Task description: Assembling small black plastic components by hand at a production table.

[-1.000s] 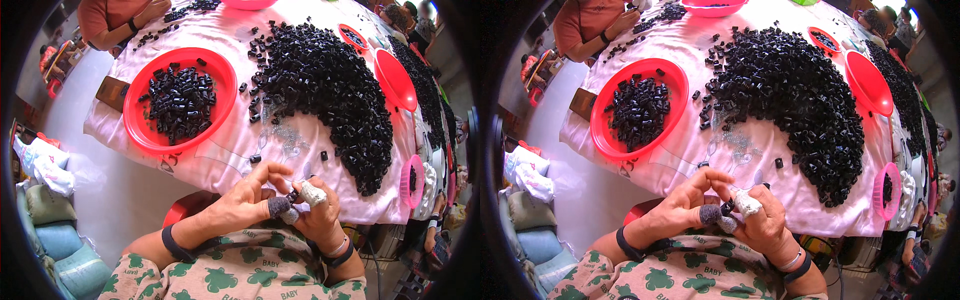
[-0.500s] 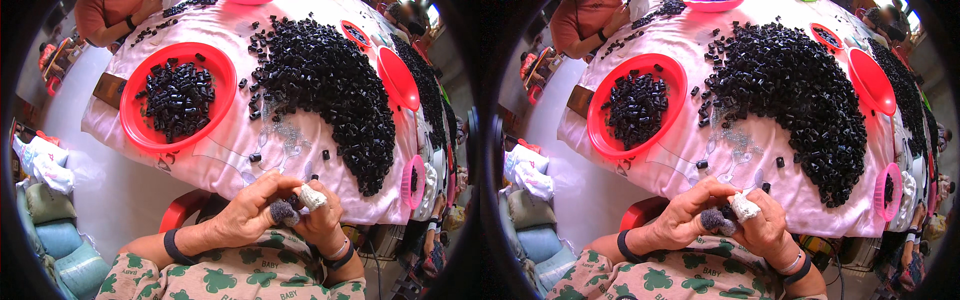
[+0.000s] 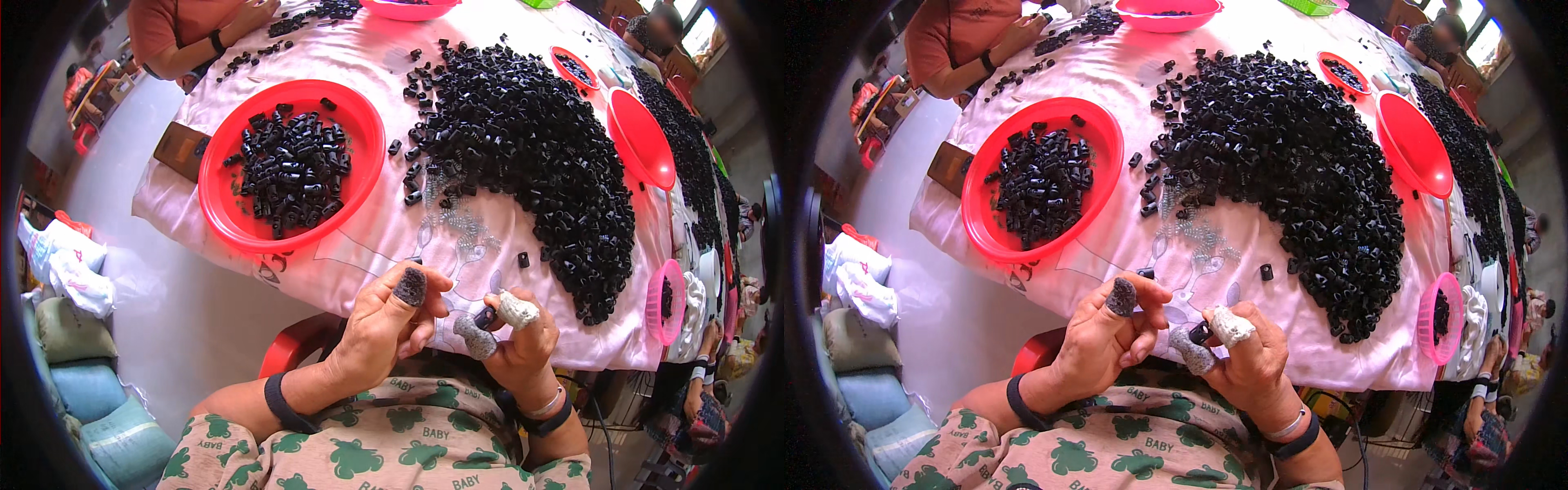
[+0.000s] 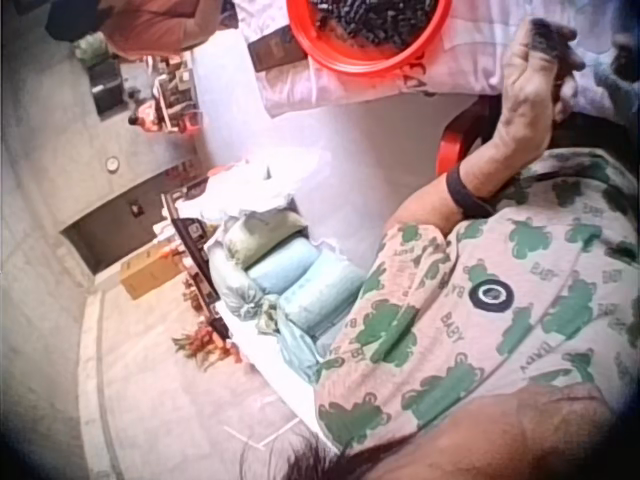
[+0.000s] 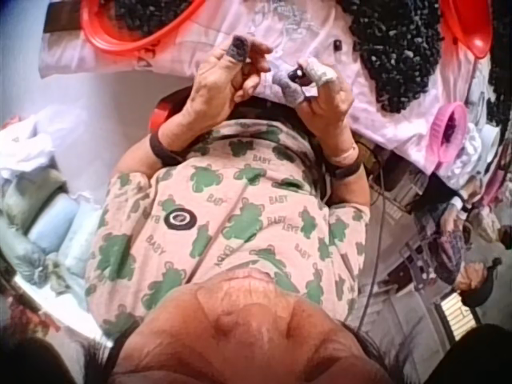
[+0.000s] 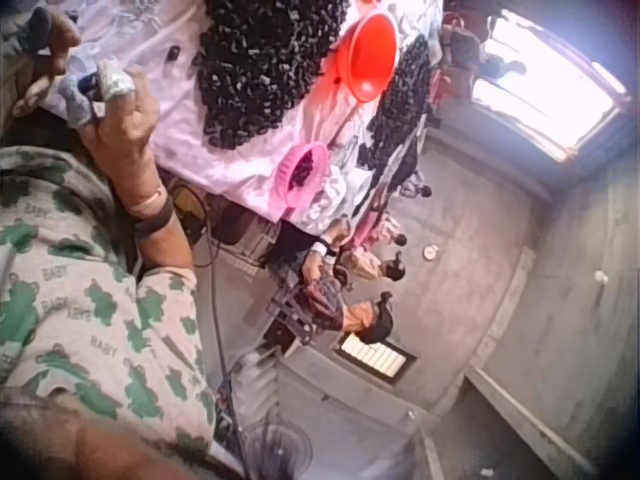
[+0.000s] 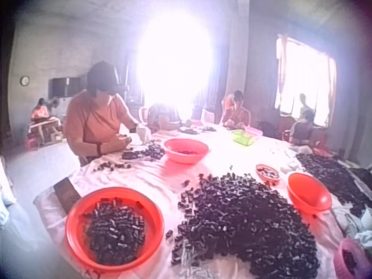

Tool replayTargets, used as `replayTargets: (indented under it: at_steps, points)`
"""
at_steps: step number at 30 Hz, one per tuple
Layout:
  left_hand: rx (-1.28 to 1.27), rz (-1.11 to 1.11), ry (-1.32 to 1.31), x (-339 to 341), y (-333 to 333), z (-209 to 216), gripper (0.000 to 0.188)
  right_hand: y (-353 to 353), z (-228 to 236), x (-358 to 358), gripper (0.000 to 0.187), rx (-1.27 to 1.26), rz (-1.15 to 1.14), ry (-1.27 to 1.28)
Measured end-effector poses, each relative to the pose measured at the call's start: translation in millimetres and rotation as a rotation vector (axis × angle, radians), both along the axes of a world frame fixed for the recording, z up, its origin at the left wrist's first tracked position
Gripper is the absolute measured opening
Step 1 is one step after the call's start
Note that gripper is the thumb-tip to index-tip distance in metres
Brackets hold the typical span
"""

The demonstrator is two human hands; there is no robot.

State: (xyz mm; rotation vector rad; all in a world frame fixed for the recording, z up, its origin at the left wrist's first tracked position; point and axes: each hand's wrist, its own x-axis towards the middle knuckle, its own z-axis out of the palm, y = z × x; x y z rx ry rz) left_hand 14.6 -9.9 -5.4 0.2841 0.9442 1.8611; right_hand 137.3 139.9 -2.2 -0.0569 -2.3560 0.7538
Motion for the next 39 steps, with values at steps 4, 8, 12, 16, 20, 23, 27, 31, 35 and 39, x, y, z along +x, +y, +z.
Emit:
replayTargets:
  at_steps: [4,8,12,16,20,23,27,31,35,39]
  points:
    - [-0.119,-0.126,0.122,1,0,7,0.032,0,-3,-1,0.038,-0.015,0.018,0.006]
    - [-0.173,-0.191,0.301,9,2,2,0.022,1,0,-6,0.041,0.078,0.107,-0.008]
    - [-0.238,-0.184,0.297,-5,-1,11,0.02,4,-2,-8,0.043,0.113,0.14,-0.079]
    - [-0.047,0.235,0.1,-33,-9,20,0.024,20,-3,0,0.033,-0.079,-0.097,-0.092]
    - [0.147,0.392,-0.141,-84,-24,14,0.027,34,2,3,0.023,-0.214,-0.254,-0.006]
    - [-0.031,0.341,-0.146,-60,-22,13,0.027,36,7,-2,0.019,-0.15,-0.297,-0.009]
    - [-0.075,0.141,0.033,-36,-9,14,0.019,54,9,1,0.017,0.032,-0.434,-0.062]
    - [-0.131,0.147,0.127,-40,-5,7,0.018,65,16,5,0.021,0.092,-0.454,-0.139]
    - [-0.17,0.189,0.19,-36,-4,6,0.016,56,10,6,0.031,0.117,-0.411,-0.32]
    - [-0.172,0.183,0.251,-31,-1,7,0.019,51,8,3,0.029,0.272,-0.386,-0.438]
